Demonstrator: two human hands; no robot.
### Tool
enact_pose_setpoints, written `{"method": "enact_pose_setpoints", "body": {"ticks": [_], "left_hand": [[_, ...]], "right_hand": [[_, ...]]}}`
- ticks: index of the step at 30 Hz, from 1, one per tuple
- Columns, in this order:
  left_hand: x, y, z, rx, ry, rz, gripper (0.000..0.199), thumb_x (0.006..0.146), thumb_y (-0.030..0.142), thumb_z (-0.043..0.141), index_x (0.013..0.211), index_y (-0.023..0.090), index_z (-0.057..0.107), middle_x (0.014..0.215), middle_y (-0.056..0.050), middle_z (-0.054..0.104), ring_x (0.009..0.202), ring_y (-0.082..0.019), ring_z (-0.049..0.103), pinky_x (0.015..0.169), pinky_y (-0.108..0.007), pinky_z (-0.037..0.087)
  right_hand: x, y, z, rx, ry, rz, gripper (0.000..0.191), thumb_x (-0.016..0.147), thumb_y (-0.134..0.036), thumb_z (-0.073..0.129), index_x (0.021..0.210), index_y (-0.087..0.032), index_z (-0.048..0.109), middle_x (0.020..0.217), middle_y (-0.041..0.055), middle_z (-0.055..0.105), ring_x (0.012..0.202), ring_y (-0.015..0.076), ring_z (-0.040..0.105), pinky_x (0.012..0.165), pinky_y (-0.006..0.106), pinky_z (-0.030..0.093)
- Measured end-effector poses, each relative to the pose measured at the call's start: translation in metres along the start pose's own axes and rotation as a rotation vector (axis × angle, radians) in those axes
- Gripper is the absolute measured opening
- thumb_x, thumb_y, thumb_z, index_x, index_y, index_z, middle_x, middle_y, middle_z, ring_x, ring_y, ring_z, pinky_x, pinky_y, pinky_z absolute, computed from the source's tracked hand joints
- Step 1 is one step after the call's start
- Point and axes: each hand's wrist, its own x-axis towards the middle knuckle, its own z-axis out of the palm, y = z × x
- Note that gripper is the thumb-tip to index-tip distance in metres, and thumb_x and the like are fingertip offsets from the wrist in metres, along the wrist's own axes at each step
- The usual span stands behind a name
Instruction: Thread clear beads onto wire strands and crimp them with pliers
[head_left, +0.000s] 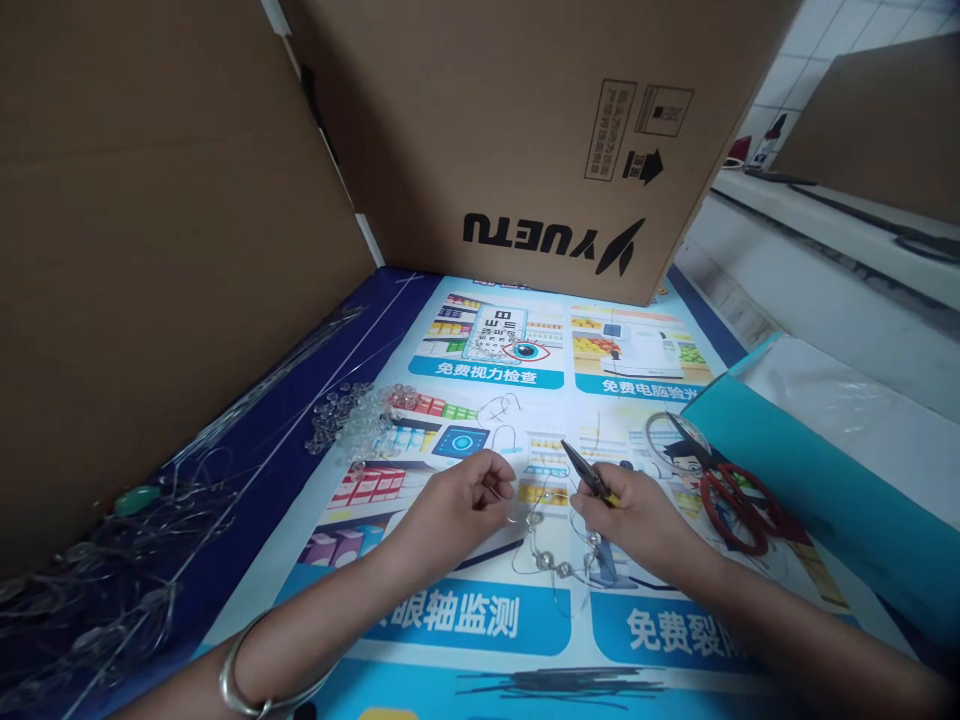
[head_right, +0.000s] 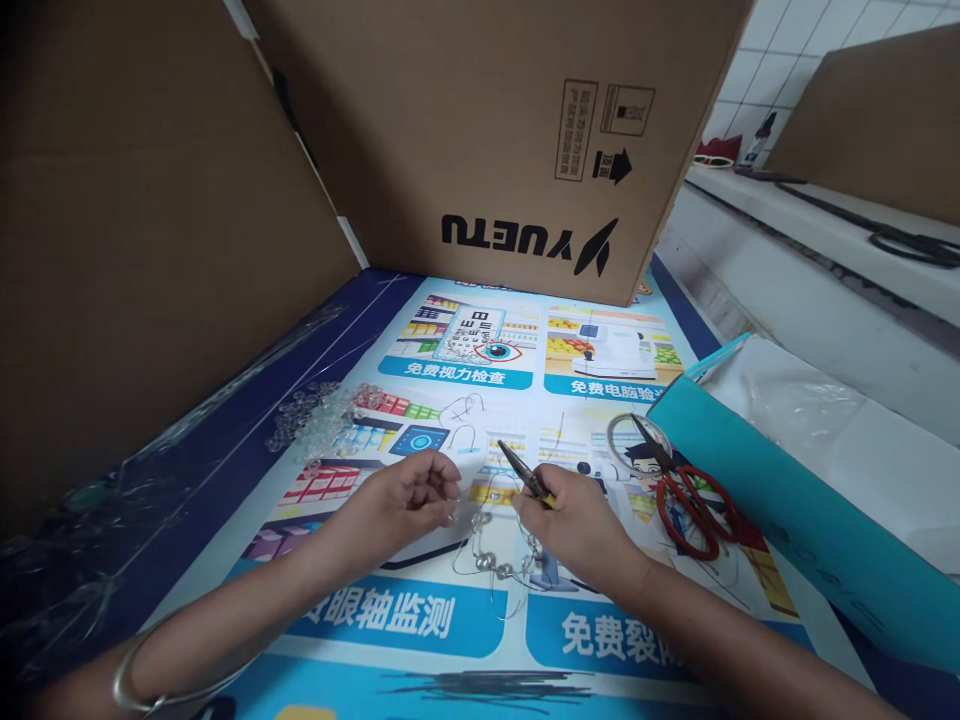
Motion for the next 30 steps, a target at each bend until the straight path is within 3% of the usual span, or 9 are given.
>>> {"method": "enact_pose_setpoints", "body": {"ticks": [11,15,19,25,27,30], "left_hand": [[-0.004,0.006,0.005,0.153,0.207,0.105,0.015,0.073,0.013,0.050,0.086,0.020,0.051,0.078,0.001,0.055,0.069,-0.012,0.053,0.063,-0.024,0.043],[-0.005,0.006,0.005,0.130,0.223,0.147,0.016,0.074,0.012,0.050,0.088,0.020,0.051,0.080,0.000,0.055,0.072,-0.013,0.053,0.066,-0.024,0.043],[-0.004,0.006,0.005,0.054,0.200,0.136,0.014,0.077,0.013,0.049,0.090,0.019,0.051,0.080,0.000,0.054,0.072,-0.012,0.052,0.067,-0.024,0.043],[-0.004,0.008,0.005,-0.041,0.197,0.132,0.014,0.078,0.016,0.049,0.092,0.019,0.050,0.081,0.000,0.053,0.073,-0.012,0.051,0.066,-0.023,0.042],[-0.004,0.008,0.006,-0.062,0.185,0.126,0.013,0.077,0.016,0.050,0.090,0.019,0.050,0.078,0.000,0.052,0.071,-0.011,0.051,0.065,-0.023,0.042],[-0.005,0.009,0.007,-0.121,0.161,0.128,0.013,0.077,0.016,0.051,0.089,0.018,0.051,0.079,0.000,0.052,0.071,-0.012,0.051,0.065,-0.024,0.042]], "right_hand": [[-0.001,-0.004,-0.001,0.020,-0.023,0.018,0.019,0.079,-0.035,0.048,0.070,-0.019,0.052,0.057,-0.0030,0.054,0.052,0.0115,0.049,0.047,0.021,0.033],[-0.001,-0.005,-0.005,0.025,-0.059,-0.001,0.021,0.080,-0.035,0.046,0.068,-0.019,0.050,0.055,-0.0029,0.054,0.051,0.0114,0.050,0.047,0.021,0.034],[-0.002,-0.007,-0.011,0.080,-0.153,-0.005,0.022,0.079,-0.034,0.046,0.063,-0.019,0.047,0.053,-0.0027,0.053,0.050,0.0113,0.050,0.048,0.021,0.036],[-0.006,-0.009,-0.012,0.345,-0.390,0.210,0.015,0.076,-0.031,0.047,0.069,-0.018,0.046,0.052,-0.0026,0.053,0.047,0.0107,0.050,0.046,0.021,0.039],[-0.009,-0.012,-0.014,0.254,-0.373,0.181,0.016,0.076,-0.031,0.046,0.067,-0.018,0.046,0.052,-0.0023,0.052,0.047,0.0104,0.049,0.045,0.020,0.036],[-0.016,-0.021,-0.021,-0.085,-0.226,0.026,0.021,0.074,-0.032,0.048,0.059,-0.018,0.044,0.054,-0.0022,0.051,0.049,0.0098,0.044,0.043,0.019,0.027]]}}
